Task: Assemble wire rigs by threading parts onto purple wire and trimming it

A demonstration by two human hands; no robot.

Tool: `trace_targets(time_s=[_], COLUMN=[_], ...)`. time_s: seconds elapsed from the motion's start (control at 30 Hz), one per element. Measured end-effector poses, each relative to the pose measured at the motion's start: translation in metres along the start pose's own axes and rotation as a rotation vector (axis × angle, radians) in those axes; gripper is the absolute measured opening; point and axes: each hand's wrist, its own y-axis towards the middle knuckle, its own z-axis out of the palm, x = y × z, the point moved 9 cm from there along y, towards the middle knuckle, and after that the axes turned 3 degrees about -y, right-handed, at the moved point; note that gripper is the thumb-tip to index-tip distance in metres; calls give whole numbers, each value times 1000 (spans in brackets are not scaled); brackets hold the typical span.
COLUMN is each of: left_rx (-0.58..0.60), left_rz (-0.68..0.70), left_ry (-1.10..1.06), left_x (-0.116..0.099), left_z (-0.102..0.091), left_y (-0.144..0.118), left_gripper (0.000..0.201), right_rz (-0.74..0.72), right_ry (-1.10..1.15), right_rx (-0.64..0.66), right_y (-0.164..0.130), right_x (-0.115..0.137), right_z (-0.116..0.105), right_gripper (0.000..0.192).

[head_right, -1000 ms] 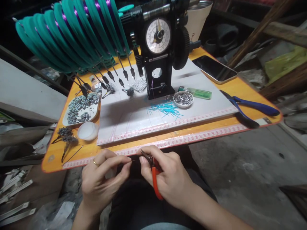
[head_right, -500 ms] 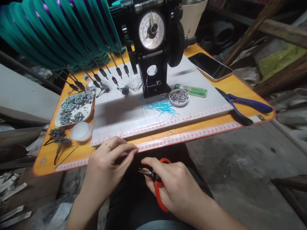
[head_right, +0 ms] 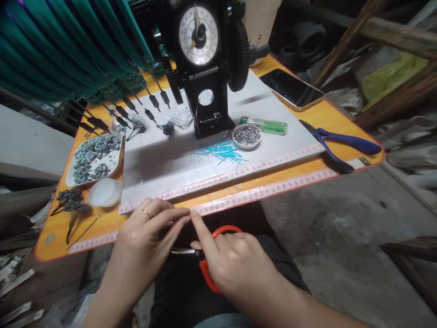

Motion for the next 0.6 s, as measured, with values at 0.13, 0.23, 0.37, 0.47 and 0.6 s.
trace_targets(time_s=[0.13,0.23,0.37,0.47,0.6], left_rx=[11,20,9,5,-18], left_rz=[17,-5,-22,-35,-28], left_ry=[-45,-69,-76,-84,-101], left_x=[4,8,11,11,11], left_z=[-4,-4,-2,-1,-2], left_y=[-5,-9,-10,-10,-10], left_gripper=[14,12,11,11,11], right_rz=[-145,-204,-224,-211,-173], right_ry=[-246,-312,-333,-314,-295], right_rx=[87,113,98,100,75], right_y=[4,7,10,9,7], right_x=[11,14,17,16,12], right_z=[-4,-7,-10,-8,-9], right_gripper=[48,53,53,51,51])
